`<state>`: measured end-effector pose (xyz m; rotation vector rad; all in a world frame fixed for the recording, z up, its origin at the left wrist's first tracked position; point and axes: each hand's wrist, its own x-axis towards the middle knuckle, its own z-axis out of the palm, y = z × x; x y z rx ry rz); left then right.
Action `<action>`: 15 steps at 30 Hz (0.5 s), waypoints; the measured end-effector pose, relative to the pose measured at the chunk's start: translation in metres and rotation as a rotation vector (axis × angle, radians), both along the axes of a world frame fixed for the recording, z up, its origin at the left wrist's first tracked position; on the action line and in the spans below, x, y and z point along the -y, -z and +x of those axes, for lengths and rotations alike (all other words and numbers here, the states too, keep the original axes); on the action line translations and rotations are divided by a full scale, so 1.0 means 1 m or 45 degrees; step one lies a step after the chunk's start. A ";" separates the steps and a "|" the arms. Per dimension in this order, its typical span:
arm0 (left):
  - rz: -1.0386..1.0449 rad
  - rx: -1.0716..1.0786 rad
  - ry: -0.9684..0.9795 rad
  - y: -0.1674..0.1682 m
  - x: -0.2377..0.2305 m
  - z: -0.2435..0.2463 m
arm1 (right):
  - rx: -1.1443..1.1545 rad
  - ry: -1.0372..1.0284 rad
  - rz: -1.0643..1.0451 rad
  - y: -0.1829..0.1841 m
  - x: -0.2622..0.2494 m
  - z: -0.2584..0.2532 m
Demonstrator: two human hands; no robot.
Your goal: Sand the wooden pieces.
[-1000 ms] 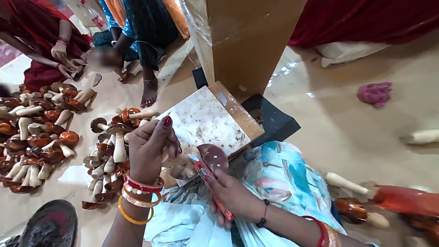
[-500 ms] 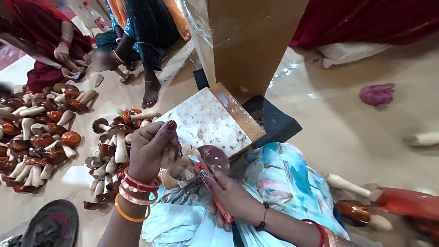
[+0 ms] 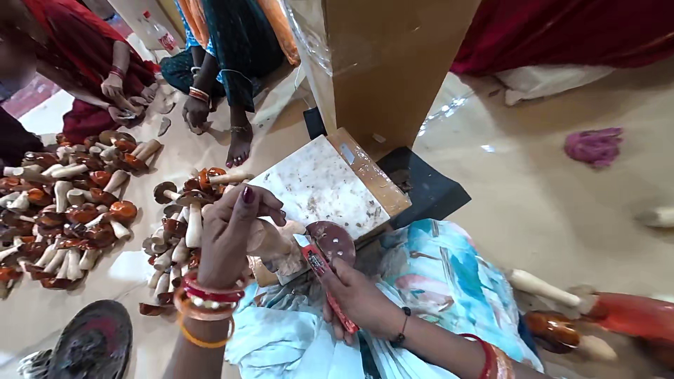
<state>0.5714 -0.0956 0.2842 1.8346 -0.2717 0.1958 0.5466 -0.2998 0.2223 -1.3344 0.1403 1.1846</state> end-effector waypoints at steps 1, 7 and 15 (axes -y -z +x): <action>0.004 0.028 -0.109 0.007 0.007 -0.004 | 0.017 -0.027 -0.025 0.000 -0.001 0.000; -0.185 0.102 -0.168 0.020 0.010 -0.003 | 0.085 -0.212 -0.202 -0.006 -0.005 0.002; -0.265 0.093 -0.202 0.020 0.011 -0.001 | -0.352 0.105 0.356 0.000 -0.009 0.017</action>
